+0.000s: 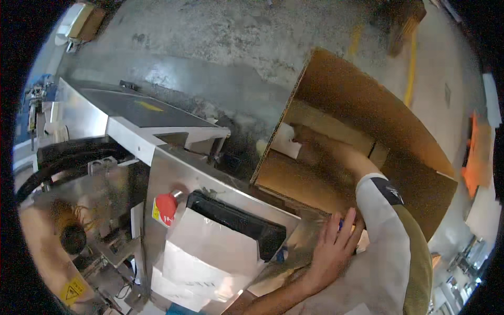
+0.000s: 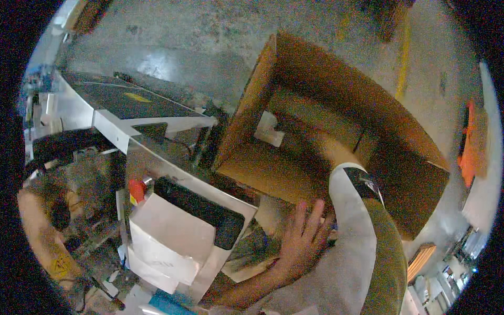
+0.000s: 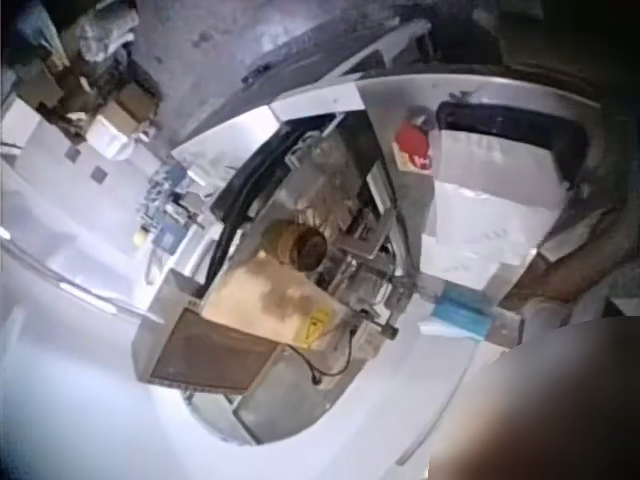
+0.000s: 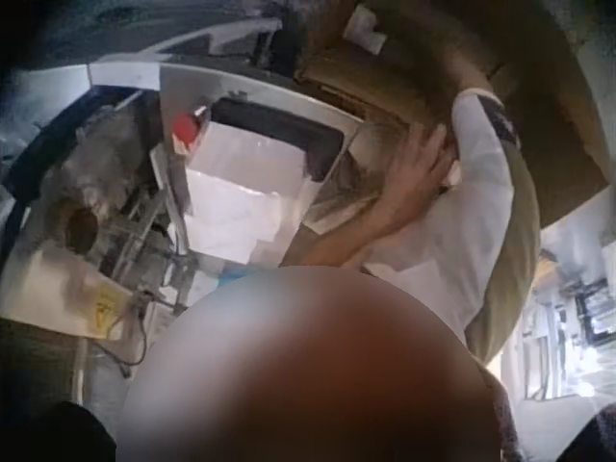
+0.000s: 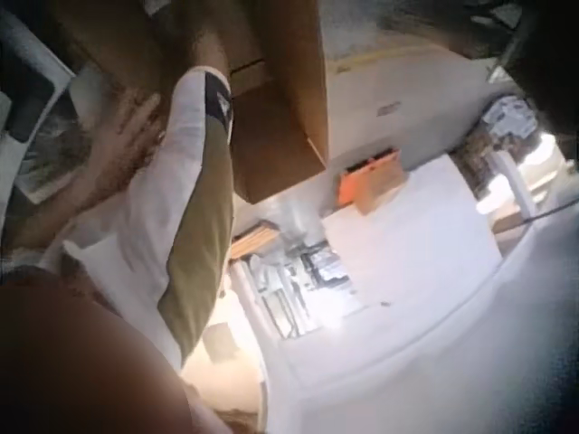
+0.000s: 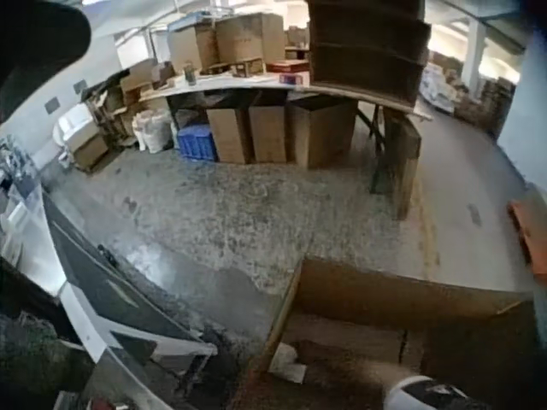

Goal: Packaging stacks of paper into plastic bags using a heat sealer and placing them into a cardboard box.

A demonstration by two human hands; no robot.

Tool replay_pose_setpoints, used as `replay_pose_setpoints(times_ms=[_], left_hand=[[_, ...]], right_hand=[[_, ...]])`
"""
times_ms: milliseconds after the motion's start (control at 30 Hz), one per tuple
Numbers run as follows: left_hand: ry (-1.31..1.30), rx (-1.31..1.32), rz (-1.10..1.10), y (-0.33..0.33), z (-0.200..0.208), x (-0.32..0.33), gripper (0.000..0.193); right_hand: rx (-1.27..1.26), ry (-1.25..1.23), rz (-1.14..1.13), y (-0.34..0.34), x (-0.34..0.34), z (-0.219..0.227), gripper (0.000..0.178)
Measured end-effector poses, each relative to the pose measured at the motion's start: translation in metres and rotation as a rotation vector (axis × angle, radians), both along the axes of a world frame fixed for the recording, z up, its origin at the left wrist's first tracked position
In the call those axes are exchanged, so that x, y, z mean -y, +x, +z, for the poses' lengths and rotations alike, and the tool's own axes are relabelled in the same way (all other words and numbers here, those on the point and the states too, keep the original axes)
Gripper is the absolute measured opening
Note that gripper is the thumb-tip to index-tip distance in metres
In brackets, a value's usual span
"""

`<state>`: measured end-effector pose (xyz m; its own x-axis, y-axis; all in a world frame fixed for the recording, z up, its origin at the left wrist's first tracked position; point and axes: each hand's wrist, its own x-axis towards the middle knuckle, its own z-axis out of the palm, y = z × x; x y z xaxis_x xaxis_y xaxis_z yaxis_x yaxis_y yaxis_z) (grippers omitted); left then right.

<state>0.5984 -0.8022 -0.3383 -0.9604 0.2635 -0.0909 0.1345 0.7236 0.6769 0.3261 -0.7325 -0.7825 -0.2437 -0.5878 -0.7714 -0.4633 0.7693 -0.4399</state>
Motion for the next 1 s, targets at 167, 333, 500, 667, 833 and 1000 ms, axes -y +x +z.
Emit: replay_pose_setpoints(times_ms=[167,333,500,667,833,1000], left_hand=[[-0.025,0.007,0.083,0.003,0.013,0.026,0.058],[0.555,-0.061,0.350,0.080,0.093,0.089,0.041],[0.474,-0.685,1.506,0.179,0.118,0.179,0.038],[0.427,-0.407,1.406,0.174,0.061,0.244,0.061],[1.341,-0.204,1.229,0.165,0.081,0.250,0.059],[1.173,-0.248,1.193,0.192,0.086,0.241,0.051]], right_hand=[[-0.282,-0.616,-0.143,0.001,0.043,0.135,0.035],[-0.410,-0.705,-0.533,-0.011,-0.008,0.371,0.039],[-0.434,-1.109,-0.382,0.141,0.034,0.566,0.032],[-0.942,-1.101,0.317,0.256,0.158,0.592,0.071],[-1.006,-0.921,0.514,0.292,0.204,0.571,0.072],[-0.655,-1.052,0.384,0.316,0.184,0.574,0.064]])
